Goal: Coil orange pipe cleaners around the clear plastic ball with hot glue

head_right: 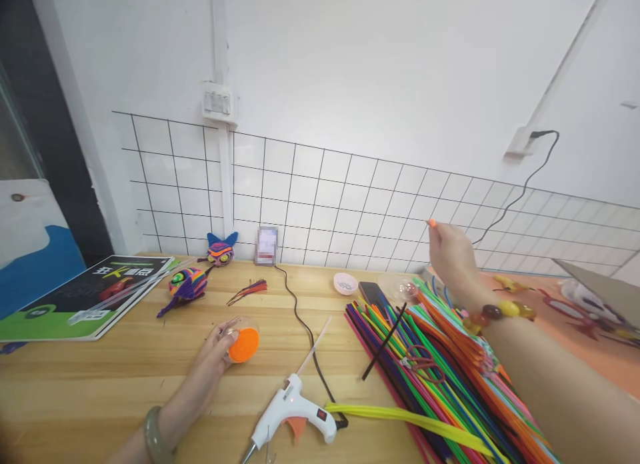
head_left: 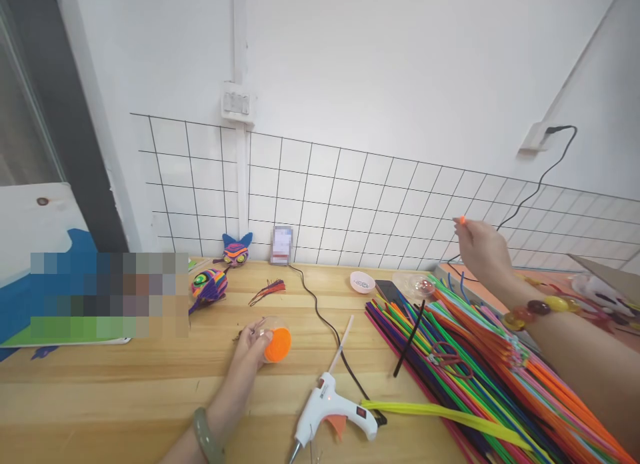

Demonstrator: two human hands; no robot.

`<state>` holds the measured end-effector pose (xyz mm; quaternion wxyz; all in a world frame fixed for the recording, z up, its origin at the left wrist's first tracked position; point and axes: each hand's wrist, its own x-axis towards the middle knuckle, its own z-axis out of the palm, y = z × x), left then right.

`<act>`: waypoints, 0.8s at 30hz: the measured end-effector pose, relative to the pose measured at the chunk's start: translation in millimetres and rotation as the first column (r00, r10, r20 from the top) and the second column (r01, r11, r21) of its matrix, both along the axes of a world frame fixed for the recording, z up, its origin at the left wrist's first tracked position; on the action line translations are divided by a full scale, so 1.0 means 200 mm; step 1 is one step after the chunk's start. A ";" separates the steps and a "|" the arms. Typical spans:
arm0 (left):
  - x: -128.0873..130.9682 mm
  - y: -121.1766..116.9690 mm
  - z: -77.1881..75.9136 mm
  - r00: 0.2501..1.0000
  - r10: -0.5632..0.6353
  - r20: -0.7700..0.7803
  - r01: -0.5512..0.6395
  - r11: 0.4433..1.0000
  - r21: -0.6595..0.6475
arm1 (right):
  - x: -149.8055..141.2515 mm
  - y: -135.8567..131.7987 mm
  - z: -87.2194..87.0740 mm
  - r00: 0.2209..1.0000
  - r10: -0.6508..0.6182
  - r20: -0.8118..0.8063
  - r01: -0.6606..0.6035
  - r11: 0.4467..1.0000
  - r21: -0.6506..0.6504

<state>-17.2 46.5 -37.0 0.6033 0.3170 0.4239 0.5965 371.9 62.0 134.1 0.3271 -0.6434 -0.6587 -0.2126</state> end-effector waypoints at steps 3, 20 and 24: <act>0.01 0.00 -0.02 1.000 -0.028 0.000 0.028 1.000 0.010 | -0.15 -0.02 -0.02 0.982 0.136 0.129 -0.140 0.990 0.021; 0.07 -0.07 -0.05 0.992 -0.126 -0.024 0.128 0.968 0.214 | -0.75 -0.24 -0.72 0.888 0.328 0.321 -0.309 0.945 -0.109; 0.09 -0.09 -0.05 0.989 -0.142 -0.032 0.145 0.967 0.210 | -0.69 -0.21 -0.79 0.914 0.310 0.262 -0.285 0.950 -0.131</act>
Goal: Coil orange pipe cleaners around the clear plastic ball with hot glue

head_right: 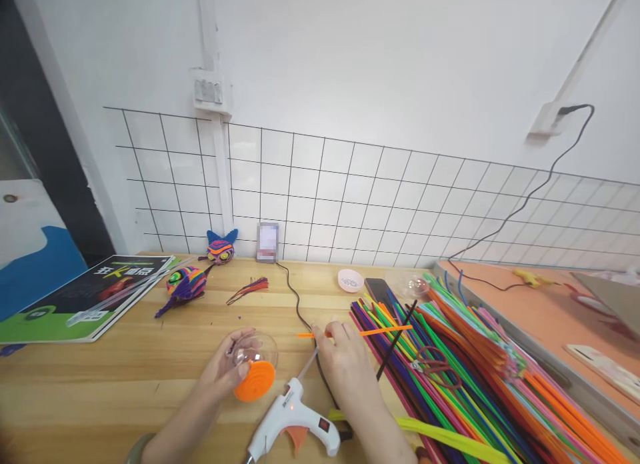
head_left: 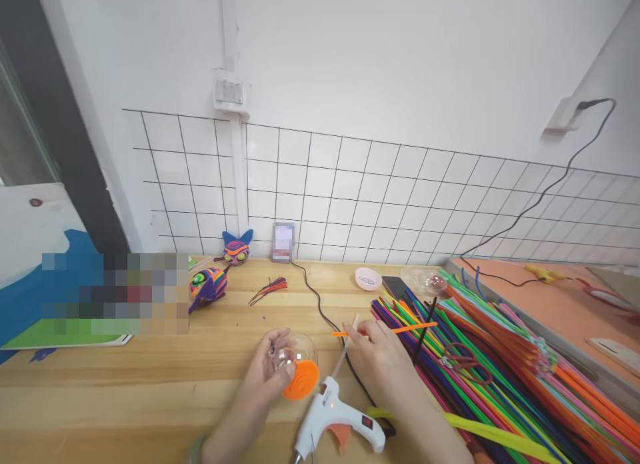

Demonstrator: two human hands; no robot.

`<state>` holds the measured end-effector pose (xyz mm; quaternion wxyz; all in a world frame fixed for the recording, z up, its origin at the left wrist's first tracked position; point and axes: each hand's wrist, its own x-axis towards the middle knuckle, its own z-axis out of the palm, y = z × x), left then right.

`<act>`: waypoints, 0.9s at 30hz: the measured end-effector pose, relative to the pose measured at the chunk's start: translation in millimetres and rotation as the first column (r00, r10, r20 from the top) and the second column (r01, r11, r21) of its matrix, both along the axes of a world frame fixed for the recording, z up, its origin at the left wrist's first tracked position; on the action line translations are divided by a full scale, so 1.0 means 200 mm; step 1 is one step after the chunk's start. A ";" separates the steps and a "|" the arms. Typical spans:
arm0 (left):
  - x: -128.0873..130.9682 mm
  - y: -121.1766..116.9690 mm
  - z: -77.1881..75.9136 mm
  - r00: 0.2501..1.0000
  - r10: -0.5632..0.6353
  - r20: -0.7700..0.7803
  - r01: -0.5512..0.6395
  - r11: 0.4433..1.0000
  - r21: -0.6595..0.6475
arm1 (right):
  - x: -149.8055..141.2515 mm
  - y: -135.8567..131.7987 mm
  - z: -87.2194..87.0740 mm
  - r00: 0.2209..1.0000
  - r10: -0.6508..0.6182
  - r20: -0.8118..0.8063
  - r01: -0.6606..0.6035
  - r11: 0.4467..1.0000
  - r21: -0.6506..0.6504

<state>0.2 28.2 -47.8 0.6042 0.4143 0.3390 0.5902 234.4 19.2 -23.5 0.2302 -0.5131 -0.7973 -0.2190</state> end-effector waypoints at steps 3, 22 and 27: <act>0.02 -0.01 0.01 1.000 -0.017 0.007 0.018 0.998 -0.052 | 0.06 0.01 -0.02 0.998 -0.037 -0.059 0.035 0.999 -0.028; 0.03 -0.11 0.14 0.929 -0.364 0.063 0.369 0.907 -0.202 | -0.23 -0.25 0.18 0.852 0.241 -0.466 -0.464 0.761 -0.454; 0.03 -0.08 0.06 0.915 -0.402 0.041 0.403 0.903 -0.151 | -0.24 -0.26 0.20 0.823 0.208 -0.529 -0.492 0.727 -0.480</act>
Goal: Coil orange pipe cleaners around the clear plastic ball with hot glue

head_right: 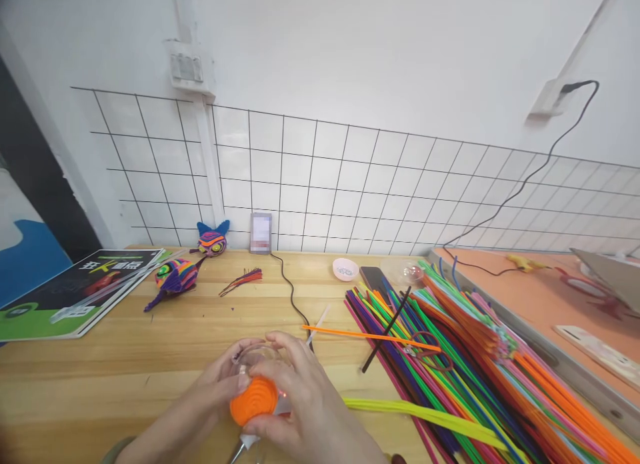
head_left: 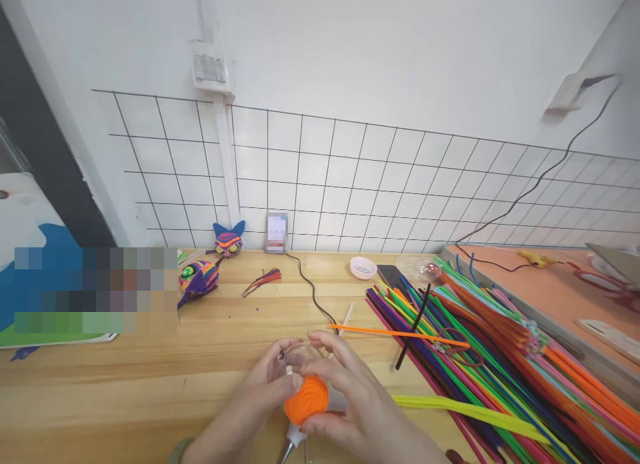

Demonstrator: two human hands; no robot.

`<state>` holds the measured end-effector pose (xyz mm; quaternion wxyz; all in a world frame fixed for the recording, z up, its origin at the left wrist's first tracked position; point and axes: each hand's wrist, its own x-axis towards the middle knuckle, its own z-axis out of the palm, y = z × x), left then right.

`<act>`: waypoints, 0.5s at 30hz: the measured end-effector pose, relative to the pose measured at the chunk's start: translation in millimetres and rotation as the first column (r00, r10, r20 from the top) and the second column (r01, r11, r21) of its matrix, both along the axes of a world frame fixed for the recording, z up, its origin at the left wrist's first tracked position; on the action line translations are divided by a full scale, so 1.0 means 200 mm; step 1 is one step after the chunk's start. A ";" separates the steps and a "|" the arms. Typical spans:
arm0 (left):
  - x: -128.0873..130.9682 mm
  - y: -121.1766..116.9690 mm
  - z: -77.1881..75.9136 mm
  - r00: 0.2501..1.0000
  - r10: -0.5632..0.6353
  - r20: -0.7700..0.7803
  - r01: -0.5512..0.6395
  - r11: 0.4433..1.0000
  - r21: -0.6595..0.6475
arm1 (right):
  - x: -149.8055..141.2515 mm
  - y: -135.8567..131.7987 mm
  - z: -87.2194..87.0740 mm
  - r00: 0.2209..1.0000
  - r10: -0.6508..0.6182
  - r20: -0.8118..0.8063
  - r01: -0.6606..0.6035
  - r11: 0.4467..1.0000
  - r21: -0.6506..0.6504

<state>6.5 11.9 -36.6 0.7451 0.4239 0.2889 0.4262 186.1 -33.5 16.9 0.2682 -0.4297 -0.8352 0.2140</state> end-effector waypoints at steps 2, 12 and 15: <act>0.00 0.01 -0.01 1.000 0.005 -0.021 -0.005 1.000 0.014 | 0.00 0.00 0.00 1.000 0.001 -0.028 -0.002 1.000 -0.011; -0.03 -0.05 0.16 0.995 -0.092 -0.029 0.091 0.995 -0.047 | -0.01 0.00 0.01 0.991 0.000 -0.137 -0.005 0.999 -0.036; -0.03 -0.05 0.18 0.996 -0.091 -0.004 0.091 0.993 -0.080 | -0.01 0.00 0.00 0.979 -0.059 -0.194 0.040 0.994 -0.102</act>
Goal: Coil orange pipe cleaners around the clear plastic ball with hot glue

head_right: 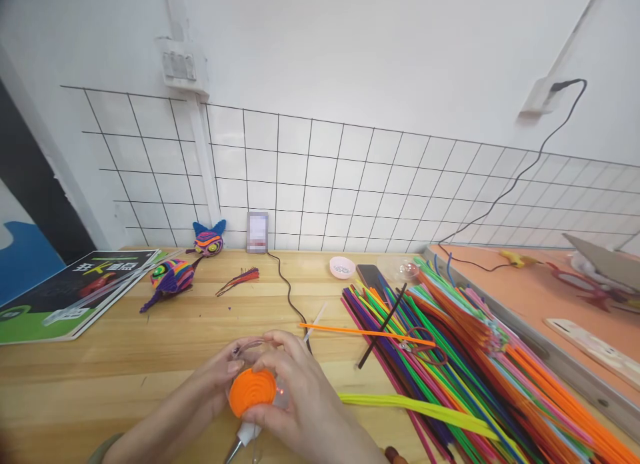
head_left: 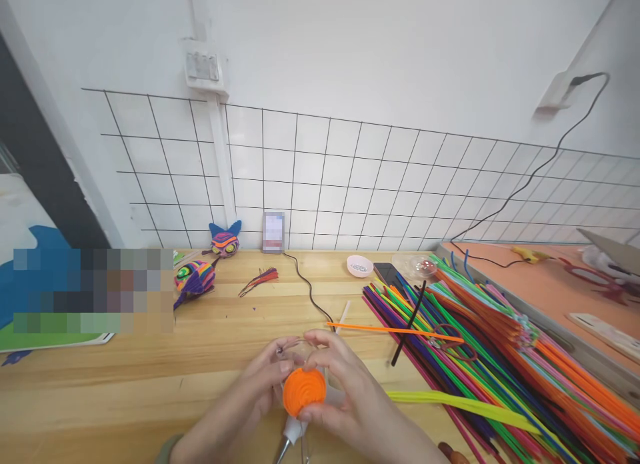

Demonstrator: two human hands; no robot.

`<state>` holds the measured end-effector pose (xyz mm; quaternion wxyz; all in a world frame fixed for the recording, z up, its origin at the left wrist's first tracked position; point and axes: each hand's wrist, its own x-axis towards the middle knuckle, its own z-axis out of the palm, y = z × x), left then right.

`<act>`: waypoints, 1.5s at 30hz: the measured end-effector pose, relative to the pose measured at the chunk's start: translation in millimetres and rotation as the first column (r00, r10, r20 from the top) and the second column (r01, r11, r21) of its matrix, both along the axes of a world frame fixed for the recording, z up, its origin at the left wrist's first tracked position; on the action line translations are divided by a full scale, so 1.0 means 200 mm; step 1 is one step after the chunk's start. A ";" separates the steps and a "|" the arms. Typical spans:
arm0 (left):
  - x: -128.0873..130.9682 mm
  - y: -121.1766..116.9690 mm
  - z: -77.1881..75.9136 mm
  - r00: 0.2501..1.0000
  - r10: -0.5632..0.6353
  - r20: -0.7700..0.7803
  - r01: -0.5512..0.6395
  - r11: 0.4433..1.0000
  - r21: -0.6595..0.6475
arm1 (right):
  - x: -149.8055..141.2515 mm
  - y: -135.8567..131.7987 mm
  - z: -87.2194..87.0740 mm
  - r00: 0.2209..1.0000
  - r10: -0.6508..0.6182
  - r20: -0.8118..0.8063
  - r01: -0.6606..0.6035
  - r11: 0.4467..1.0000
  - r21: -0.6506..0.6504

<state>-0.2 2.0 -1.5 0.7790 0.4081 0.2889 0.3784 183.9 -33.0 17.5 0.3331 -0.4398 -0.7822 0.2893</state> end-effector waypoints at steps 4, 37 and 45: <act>0.00 0.00 0.00 1.000 0.002 -0.004 -0.002 0.999 -0.040 | 0.00 0.00 -0.01 0.995 -0.027 -0.098 0.019 0.997 -0.076; -0.01 0.00 0.01 0.999 0.011 -0.040 -0.010 1.000 0.023 | 0.00 0.03 -0.05 0.999 0.041 0.001 -0.041 0.997 0.070; -0.02 0.00 0.01 1.000 -0.030 0.000 0.030 0.999 0.041 | -0.02 0.03 -0.08 0.996 0.040 -0.076 -0.031 0.992 0.123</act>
